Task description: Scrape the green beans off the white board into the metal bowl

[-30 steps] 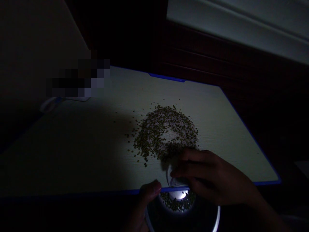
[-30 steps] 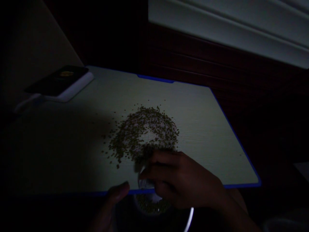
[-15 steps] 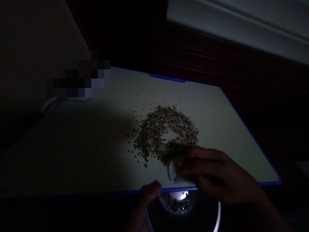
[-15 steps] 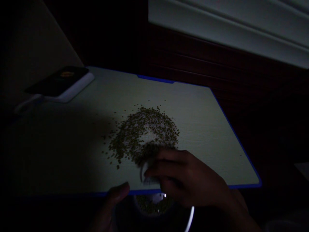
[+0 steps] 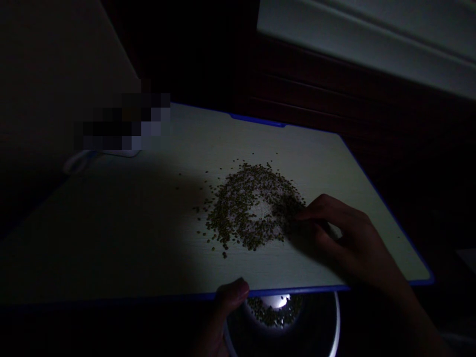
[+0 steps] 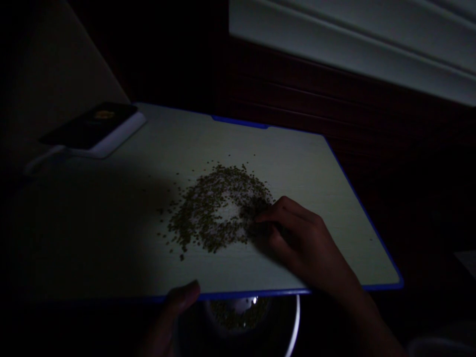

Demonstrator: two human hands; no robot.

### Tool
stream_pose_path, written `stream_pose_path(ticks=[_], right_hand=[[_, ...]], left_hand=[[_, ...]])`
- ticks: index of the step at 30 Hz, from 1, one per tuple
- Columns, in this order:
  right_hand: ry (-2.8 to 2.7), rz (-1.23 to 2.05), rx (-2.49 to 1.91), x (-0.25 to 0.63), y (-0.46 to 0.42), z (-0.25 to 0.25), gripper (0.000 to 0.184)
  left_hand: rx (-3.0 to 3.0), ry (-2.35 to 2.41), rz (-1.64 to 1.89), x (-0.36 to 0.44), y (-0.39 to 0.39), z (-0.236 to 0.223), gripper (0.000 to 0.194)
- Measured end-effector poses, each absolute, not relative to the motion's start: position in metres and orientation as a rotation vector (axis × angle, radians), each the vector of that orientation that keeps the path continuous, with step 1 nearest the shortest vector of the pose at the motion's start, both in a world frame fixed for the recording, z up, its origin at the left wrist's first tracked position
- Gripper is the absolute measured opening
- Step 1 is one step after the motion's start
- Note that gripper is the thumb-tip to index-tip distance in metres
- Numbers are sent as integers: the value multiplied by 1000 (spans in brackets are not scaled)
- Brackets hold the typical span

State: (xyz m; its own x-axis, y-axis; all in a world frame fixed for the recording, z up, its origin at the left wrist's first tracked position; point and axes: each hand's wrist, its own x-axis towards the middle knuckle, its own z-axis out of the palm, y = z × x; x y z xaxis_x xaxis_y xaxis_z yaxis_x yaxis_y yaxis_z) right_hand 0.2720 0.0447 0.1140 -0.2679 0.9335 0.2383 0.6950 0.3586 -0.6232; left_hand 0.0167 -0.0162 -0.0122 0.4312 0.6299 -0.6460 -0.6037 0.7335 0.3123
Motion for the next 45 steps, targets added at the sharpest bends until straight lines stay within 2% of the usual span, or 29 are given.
stream_pose_path(ticks=[5, 9, 14, 20, 32, 38, 45], right_hand=[[-2139, 595, -1373, 269, 44, 109, 23], [-2179, 588, -1354, 266, 42, 105, 23], [-2222, 629, -1269, 262, 40, 106, 24], [-2180, 632, -1280, 268, 40, 114, 22], [-2256, 723, -1235, 270, 37, 110, 22], [-2253, 734, -1250, 270, 37, 109, 21], [-2262, 727, -1213, 269, 37, 110, 21]], left_hand=[[3, 871, 740, 18, -15, -12, 36], [-51, 960, 570, 16, -14, -6, 45], [-64, 1011, 691, 23, -11, 7, 48], [-56, 954, 662, 23, -12, 1, 59], [-24, 1021, 727, 21, -12, -2, 48], [-54, 1071, 646, 21, -12, 2, 43], [-71, 1013, 597, 25, -13, 2, 49]])
